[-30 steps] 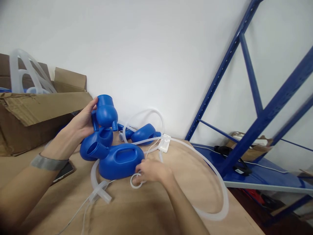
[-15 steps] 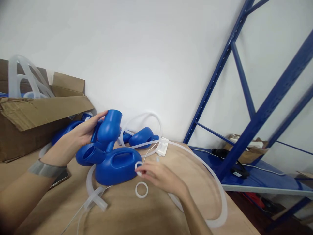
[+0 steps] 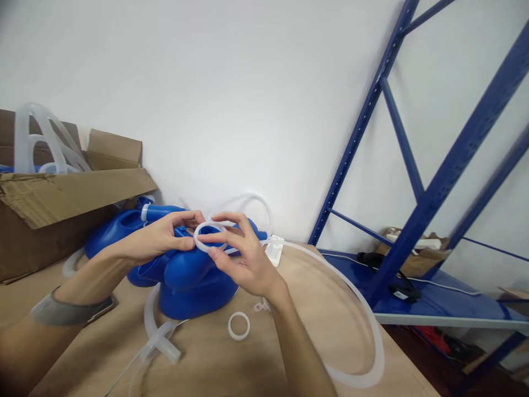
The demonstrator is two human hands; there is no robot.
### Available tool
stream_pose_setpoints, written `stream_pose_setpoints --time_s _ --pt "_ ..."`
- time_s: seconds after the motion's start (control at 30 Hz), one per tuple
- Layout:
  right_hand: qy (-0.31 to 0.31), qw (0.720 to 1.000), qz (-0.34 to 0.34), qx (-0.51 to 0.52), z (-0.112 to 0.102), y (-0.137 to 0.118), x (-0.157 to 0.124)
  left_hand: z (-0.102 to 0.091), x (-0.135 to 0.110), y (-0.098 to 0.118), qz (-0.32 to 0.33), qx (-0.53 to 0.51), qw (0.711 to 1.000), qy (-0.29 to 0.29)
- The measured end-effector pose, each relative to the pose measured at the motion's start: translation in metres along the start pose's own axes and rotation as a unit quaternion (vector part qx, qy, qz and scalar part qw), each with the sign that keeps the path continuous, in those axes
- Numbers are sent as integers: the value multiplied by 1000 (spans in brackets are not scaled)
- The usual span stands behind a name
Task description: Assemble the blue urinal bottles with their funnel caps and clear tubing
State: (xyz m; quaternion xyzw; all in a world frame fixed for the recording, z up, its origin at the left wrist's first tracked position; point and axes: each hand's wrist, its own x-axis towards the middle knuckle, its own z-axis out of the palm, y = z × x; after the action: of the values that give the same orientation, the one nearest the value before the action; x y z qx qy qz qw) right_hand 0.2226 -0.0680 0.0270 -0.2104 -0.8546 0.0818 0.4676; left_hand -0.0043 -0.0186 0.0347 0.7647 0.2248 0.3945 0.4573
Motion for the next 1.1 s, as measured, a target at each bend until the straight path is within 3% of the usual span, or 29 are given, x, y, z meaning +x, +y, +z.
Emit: stream_pose_setpoints --time_s 0.17,0.27,0.4,0.6,0.73,0.8,0.9,0.97,1.03,1.1 --pt "-66 998 16 -13 5 9 4 1 0 0 14 33 999 23" --pt "-70 997 -21 -33 10 20 5 1 0 0 10 34 999 17" --pt "-11 996 -90 -21 18 33 5 0 -1 -1 -21 10 999 36" --pt "54 997 -47 6 30 36 4 7 1 2 -82 -40 993 80" --pt "93 996 8 2 28 37 3 12 1 6 -108 -71 988 91" --pt "150 988 38 18 24 38 3 13 0 7 -96 -110 985 89" --pt "288 956 47 25 22 38 3 15 0 8 -59 -159 979 111" --pt "339 939 53 13 24 36 4 19 0 6 -52 -171 978 105" --pt "327 942 70 16 28 33 5 23 -1 5 -58 -166 980 96" --pt "278 956 78 47 29 31 5 24 -1 4 -64 -146 982 97"
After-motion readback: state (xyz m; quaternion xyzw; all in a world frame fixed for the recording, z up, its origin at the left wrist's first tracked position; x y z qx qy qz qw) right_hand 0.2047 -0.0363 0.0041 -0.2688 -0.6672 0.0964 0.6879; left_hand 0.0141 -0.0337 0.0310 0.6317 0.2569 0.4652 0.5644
